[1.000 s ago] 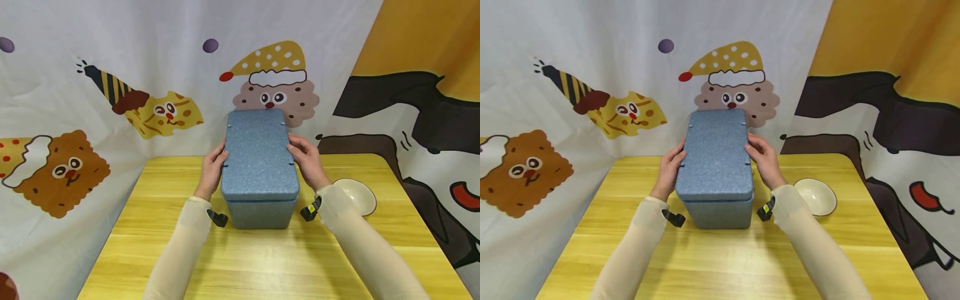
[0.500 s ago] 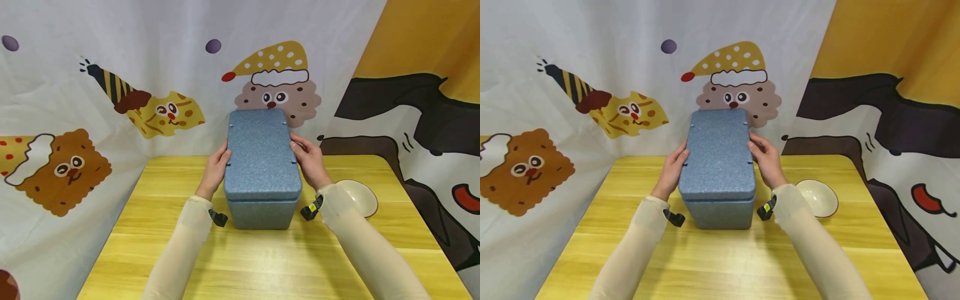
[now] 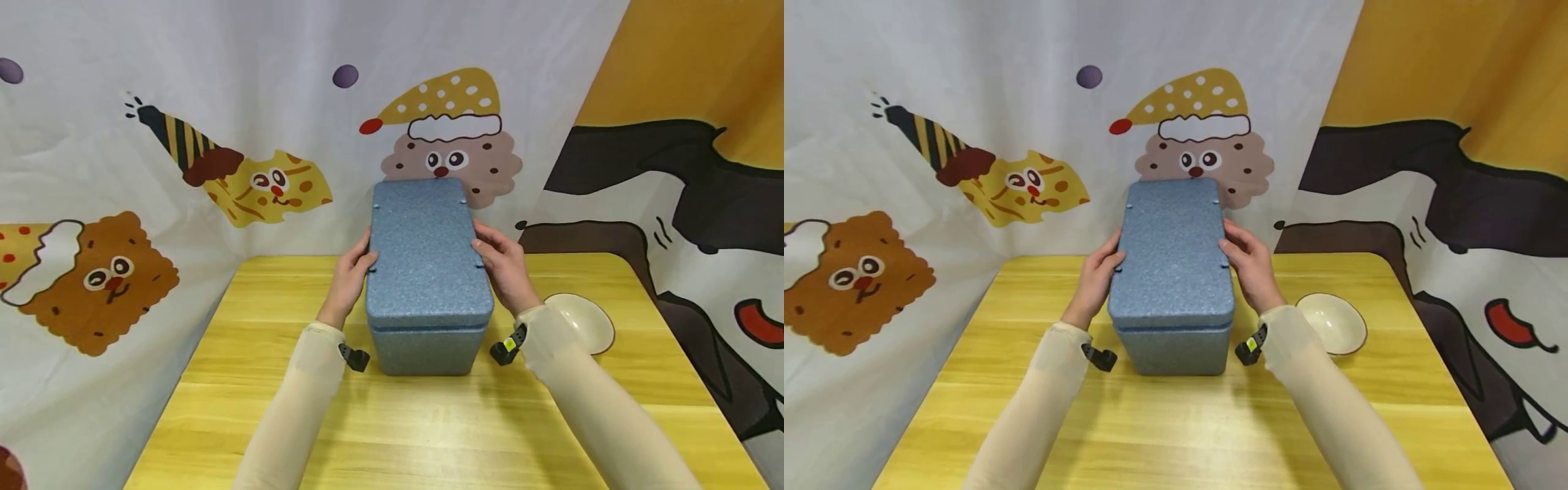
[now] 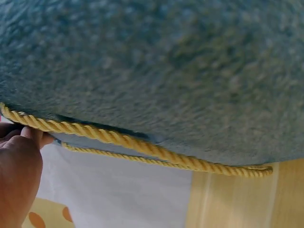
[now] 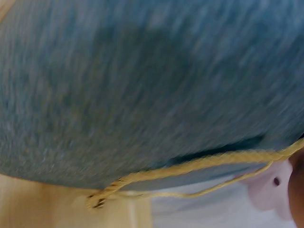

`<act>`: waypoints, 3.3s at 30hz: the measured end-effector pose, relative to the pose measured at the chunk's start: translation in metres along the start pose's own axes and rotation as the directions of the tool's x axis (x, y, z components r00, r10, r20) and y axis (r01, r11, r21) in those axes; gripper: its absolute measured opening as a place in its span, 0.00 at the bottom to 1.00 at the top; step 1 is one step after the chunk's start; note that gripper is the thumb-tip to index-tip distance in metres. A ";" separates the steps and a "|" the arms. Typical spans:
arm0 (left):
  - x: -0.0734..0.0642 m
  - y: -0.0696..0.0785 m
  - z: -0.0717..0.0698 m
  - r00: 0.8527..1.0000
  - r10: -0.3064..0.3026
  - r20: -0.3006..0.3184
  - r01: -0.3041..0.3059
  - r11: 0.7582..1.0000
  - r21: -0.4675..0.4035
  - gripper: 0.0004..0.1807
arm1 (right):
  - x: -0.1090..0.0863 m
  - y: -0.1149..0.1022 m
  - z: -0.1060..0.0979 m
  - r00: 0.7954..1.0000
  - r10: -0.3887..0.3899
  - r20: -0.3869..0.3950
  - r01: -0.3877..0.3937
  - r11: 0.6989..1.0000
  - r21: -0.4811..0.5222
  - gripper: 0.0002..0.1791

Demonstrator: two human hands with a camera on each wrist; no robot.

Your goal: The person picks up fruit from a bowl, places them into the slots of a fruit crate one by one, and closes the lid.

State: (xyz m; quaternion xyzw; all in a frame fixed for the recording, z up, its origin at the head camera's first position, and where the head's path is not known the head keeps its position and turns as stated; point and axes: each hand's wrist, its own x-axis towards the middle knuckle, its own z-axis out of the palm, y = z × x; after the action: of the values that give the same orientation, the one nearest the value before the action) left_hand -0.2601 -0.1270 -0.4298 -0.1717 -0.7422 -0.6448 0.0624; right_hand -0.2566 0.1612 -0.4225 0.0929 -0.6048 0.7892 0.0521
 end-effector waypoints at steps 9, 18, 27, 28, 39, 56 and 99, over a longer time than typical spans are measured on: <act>-0.015 0.011 0.006 0.988 -0.024 -0.155 0.020 0.999 -0.025 0.24 | -0.008 -0.010 0.006 0.998 0.019 -0.052 -0.028 0.984 -0.175 0.26; -0.030 0.005 0.004 0.994 0.098 0.046 -0.088 0.981 -0.173 0.35 | -0.015 -0.003 -0.004 0.978 0.009 0.210 -0.012 1.000 0.014 0.31; -0.032 0.034 0.009 0.998 0.047 0.041 -0.039 0.985 -0.170 0.32 | -0.016 -0.003 -0.006 0.963 -0.030 0.268 0.010 0.997 0.078 0.34; -0.032 0.038 0.010 0.998 0.043 0.039 -0.036 0.984 -0.172 0.32 | -0.017 -0.003 -0.006 0.965 -0.040 0.261 0.020 0.996 0.082 0.33; -0.028 0.013 0.010 0.993 0.112 -0.039 -0.118 0.966 -0.231 0.29 | -0.021 0.001 -0.003 0.978 -0.114 0.177 0.092 0.987 0.128 0.30; -0.031 -0.001 0.014 0.993 0.111 -0.032 -0.116 0.940 -0.320 0.31 | -0.023 0.006 -0.003 0.974 -0.083 0.210 0.062 0.993 0.105 0.28; -0.036 0.000 0.016 0.999 0.036 0.019 -0.034 0.994 -0.099 0.33 | -0.034 0.003 -0.007 0.979 -0.052 0.198 0.105 0.957 -0.270 0.31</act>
State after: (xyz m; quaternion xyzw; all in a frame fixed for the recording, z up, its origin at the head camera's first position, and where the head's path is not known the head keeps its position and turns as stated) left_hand -0.2245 -0.1175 -0.4437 -0.1942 -0.7069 -0.6777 0.0576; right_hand -0.2249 0.1677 -0.4340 0.1831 -0.7080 0.6809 0.0385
